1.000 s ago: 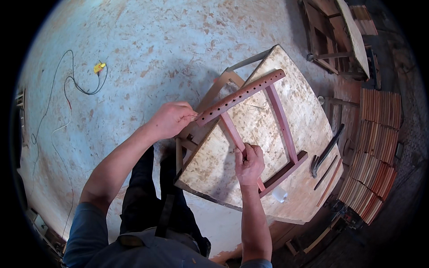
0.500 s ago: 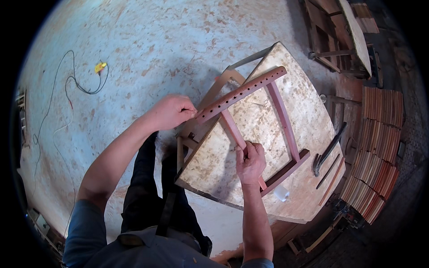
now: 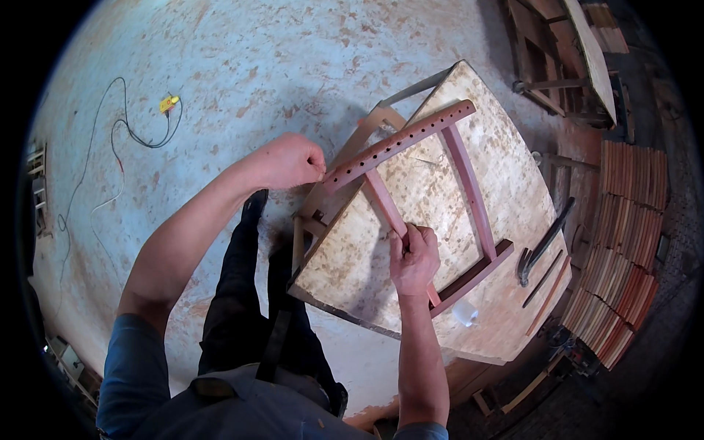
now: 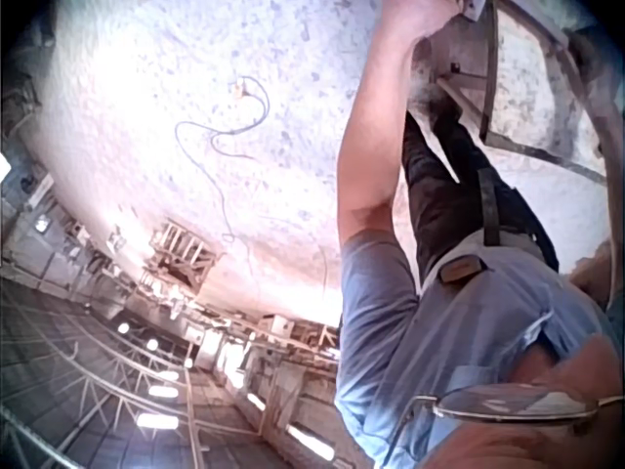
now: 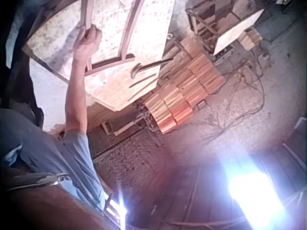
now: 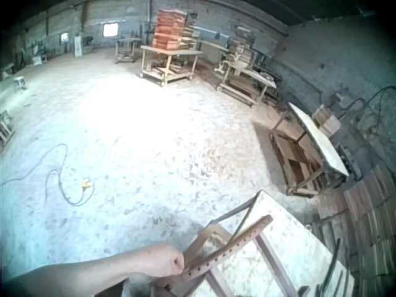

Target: The person assembles a wooden chair frame by inserting dowels into pre-drilled holes and applying glue to the joints. They handle multiple wooden frame pieces and dowels, aligning them on a workbench and securing the connections.

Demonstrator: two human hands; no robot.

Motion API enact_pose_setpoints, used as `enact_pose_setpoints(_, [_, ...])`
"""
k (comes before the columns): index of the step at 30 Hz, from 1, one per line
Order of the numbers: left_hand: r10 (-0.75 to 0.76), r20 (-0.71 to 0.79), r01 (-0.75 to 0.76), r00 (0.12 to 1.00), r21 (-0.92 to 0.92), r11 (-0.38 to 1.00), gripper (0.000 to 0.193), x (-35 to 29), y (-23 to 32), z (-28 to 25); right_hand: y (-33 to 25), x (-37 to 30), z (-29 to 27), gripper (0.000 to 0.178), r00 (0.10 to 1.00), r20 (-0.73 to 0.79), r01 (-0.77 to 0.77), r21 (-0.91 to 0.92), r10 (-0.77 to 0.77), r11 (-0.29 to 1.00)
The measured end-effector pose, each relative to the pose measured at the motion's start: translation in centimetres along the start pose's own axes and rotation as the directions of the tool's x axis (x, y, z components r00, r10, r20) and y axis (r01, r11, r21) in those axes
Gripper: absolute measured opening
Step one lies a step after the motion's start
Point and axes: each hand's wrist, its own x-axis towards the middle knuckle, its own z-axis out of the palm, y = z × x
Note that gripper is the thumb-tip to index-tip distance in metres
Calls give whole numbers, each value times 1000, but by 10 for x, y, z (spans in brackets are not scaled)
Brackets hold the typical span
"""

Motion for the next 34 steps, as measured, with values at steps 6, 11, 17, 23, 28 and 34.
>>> enact_pose_setpoints(6, [1, -3, -1, 1000, 3, 1000, 17, -2, -1, 0, 0, 0, 0, 20, 1000, -6, -1, 3, 1, 1000])
enact_pose_setpoints(11, [37, -32, -37, 999, 0, 999, 17, -4, -4, 2, 2, -1, 1, 21, 1000, 0, -18, 6, 18, 1000])
enact_pose_setpoints(17, [0, -49, 0, 999, 6, 1000, 18, -14, 4, 5, 1, -1, 1, 21, 999, -3, -37, 32, 37, 999])
enact_pose_setpoints(23, [19, -82, -16, 996, 35, 999, 18, -15, 2, 9, -2, 0, -1, 22, 999, 8, -53, 34, 53, 998])
enact_pose_setpoints(28, [38, -125, -39, 991, -1, 999, 17, -17, 1, 13, 0, -1, 0, 22, 999, 7, -42, 29, 42, 999])
enact_pose_setpoints(34, [90, -184, -79, 979, 64, 995, 15, -17, -5, 21, 2, -1, 0, 22, 999, 10, -31, 12, 31, 999])
